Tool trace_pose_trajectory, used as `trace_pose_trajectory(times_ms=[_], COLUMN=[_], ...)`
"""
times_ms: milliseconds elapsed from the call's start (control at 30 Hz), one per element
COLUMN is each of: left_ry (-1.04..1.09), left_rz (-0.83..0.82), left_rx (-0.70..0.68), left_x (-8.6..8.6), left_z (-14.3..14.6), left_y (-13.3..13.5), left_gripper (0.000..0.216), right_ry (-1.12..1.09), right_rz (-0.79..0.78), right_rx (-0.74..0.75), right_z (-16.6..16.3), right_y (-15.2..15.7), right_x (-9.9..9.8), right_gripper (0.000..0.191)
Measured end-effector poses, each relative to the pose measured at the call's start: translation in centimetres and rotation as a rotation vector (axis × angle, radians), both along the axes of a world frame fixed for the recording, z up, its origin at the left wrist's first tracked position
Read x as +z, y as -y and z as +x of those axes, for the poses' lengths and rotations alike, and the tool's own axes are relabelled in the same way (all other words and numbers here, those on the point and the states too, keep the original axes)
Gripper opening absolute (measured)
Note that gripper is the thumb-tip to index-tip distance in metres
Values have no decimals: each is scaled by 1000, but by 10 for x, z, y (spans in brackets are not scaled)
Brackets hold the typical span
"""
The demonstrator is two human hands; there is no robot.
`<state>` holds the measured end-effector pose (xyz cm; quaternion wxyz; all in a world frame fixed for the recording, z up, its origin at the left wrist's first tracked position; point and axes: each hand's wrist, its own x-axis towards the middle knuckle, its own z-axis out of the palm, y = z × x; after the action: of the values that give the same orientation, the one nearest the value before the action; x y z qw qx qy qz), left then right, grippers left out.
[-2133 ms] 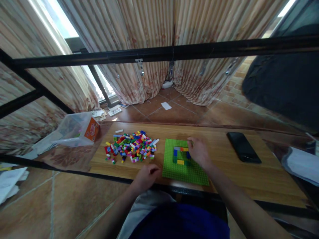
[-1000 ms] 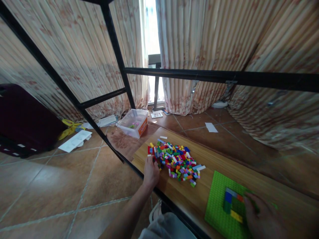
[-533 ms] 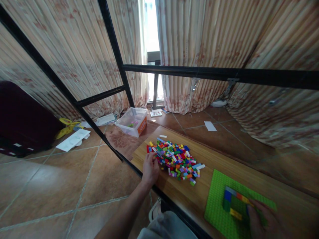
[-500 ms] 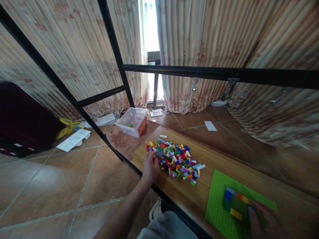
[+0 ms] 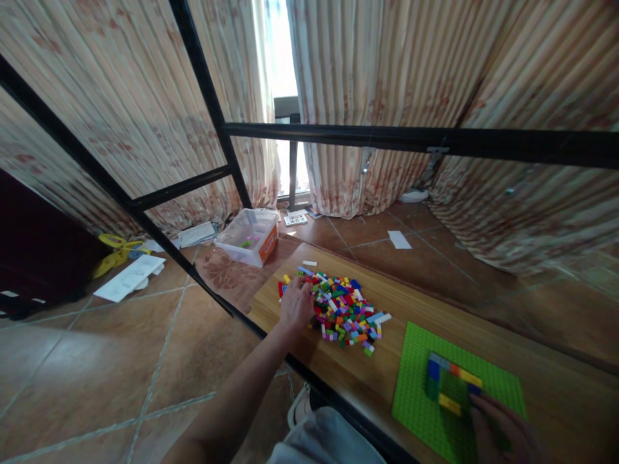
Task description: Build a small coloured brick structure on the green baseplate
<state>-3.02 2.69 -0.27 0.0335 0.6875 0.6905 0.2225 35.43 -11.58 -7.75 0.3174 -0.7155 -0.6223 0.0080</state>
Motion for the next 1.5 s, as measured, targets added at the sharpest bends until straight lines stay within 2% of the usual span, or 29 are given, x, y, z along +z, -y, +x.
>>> trace_pose_trajectory(times_ms=[167, 400, 533, 900, 1133, 1333, 1500], left_ry=[-61, -123, -153, -130, -105, -66, 21], left_rz=[35, 61, 90, 112, 157, 192, 217], left_rx=[-24, -14, -37, -66, -53, -75, -161], left_x=[-2, -4, -5, -10, -15, -9, 1], left_z=[-1, 1, 1, -2, -8, -7, 3], left_y=[0, -2, 0, -7, -4, -3, -2], left_gripper=[19, 6, 9, 12, 9, 12, 17], right_ry=[-14, -2, 15, 54, 52, 26, -11], right_rz=[-5, 90, 86, 81, 79, 69, 73], right_rx=[13, 61, 78, 46, 45, 34, 39], right_z=[-3, -1, -1, -5, -5, -9, -13], right_y=[0, 0, 2, 3, 4, 4, 6], right_x=[2, 0, 1, 6, 9, 13, 13], right_gripper=[38, 45, 46, 55, 54, 58, 56])
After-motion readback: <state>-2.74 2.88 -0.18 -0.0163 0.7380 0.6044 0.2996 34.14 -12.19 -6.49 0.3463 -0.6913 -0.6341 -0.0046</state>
